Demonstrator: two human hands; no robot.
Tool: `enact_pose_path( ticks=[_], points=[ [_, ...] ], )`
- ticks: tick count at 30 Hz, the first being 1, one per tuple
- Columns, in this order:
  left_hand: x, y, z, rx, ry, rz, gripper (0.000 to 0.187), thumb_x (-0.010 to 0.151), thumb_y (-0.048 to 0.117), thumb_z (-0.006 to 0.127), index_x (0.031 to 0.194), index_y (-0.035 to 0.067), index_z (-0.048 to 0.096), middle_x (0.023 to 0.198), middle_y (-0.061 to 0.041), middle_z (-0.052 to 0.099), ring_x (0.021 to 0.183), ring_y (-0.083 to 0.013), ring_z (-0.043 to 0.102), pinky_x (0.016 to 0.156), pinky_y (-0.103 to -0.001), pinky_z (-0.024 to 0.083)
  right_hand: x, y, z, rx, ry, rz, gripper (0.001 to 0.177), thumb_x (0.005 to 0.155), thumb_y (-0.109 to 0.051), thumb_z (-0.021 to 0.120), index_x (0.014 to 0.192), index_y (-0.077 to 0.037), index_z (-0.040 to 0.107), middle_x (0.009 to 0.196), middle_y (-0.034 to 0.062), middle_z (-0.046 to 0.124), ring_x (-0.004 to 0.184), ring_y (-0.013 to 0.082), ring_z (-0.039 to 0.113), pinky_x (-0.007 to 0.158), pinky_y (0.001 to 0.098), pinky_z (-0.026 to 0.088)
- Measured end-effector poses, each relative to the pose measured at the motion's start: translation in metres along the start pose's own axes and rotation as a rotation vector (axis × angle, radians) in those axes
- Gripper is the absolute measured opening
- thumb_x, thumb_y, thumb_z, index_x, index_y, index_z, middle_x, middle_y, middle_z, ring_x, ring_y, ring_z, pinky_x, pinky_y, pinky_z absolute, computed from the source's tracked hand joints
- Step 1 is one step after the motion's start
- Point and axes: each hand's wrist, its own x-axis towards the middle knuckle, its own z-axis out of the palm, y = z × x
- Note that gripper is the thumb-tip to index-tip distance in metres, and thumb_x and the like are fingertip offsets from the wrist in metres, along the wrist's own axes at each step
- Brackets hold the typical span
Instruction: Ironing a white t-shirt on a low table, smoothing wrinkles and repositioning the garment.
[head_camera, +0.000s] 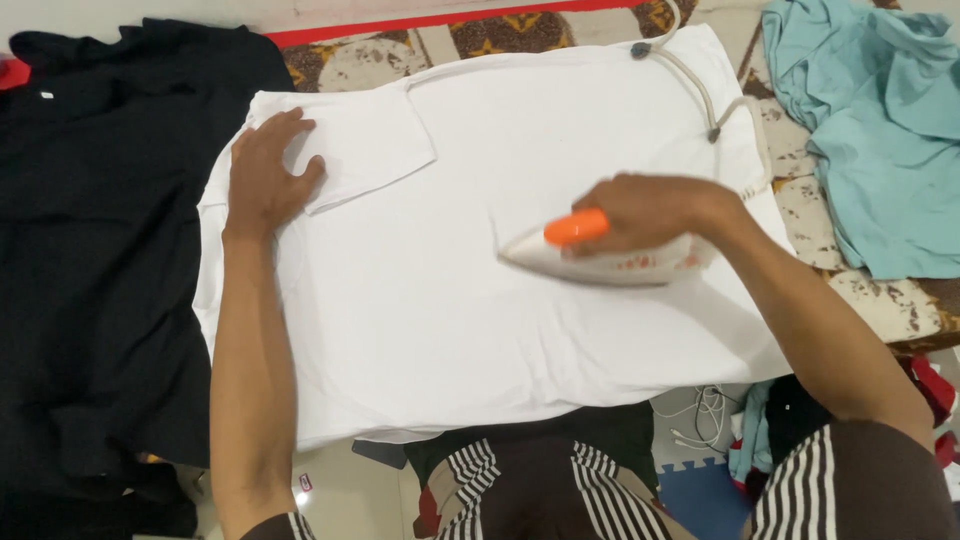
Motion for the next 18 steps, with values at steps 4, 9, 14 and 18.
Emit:
enact_pose_path(
  ticks=[4,9,14,18],
  points=[
    [-0.001,0.005,-0.004,0.019,0.001,0.009,0.045,0.098,0.035,0.061,0.140,0.020,0.060,0.155,-0.005,0.052,0.147,-0.0228,0.041,0.125,-0.045,0.015,-0.041,-0.009,0.053,-0.125,-0.285,-0.246,0.037,0.082,-0.056,0.071,0.104,-0.027,0.073,0.086,0.0085,0.079,0.091,0.0365,0.075,0.086,0.0478,0.058],
    [-0.001,0.001,0.003,0.049,0.013,0.019,0.046,0.097,0.035,0.061,0.140,0.020,0.060,0.154,-0.005,0.053,0.147,-0.0221,0.042,0.125,-0.046,0.016,-0.061,-0.006,0.064,-0.250,-0.324,-0.281,0.039,0.079,-0.069,0.075,0.095,-0.033,0.074,0.071,0.0050,0.075,0.076,0.0311,0.075,0.082,0.0397,0.060],
    [-0.004,0.012,-0.001,-0.010,0.197,0.166,0.043,0.085,0.017,0.067,0.126,0.004,0.069,0.141,-0.009,0.063,0.135,-0.0265,0.050,0.117,-0.043,0.025,0.005,0.013,0.043,-0.035,0.347,-0.067,0.048,0.087,-0.061,0.062,0.100,-0.017,0.074,0.060,0.0003,0.074,0.048,0.0129,0.071,0.055,0.0234,0.054],
    [-0.004,0.010,-0.001,-0.031,0.214,0.184,0.042,0.084,0.016,0.068,0.124,0.004,0.070,0.139,-0.011,0.064,0.132,-0.0271,0.052,0.116,-0.043,0.028,0.075,-0.005,-0.013,-0.080,0.442,0.025,0.051,0.093,-0.059,0.068,0.099,-0.010,0.077,0.076,0.0101,0.077,0.059,0.0245,0.070,0.061,0.0354,0.051]
  ],
)
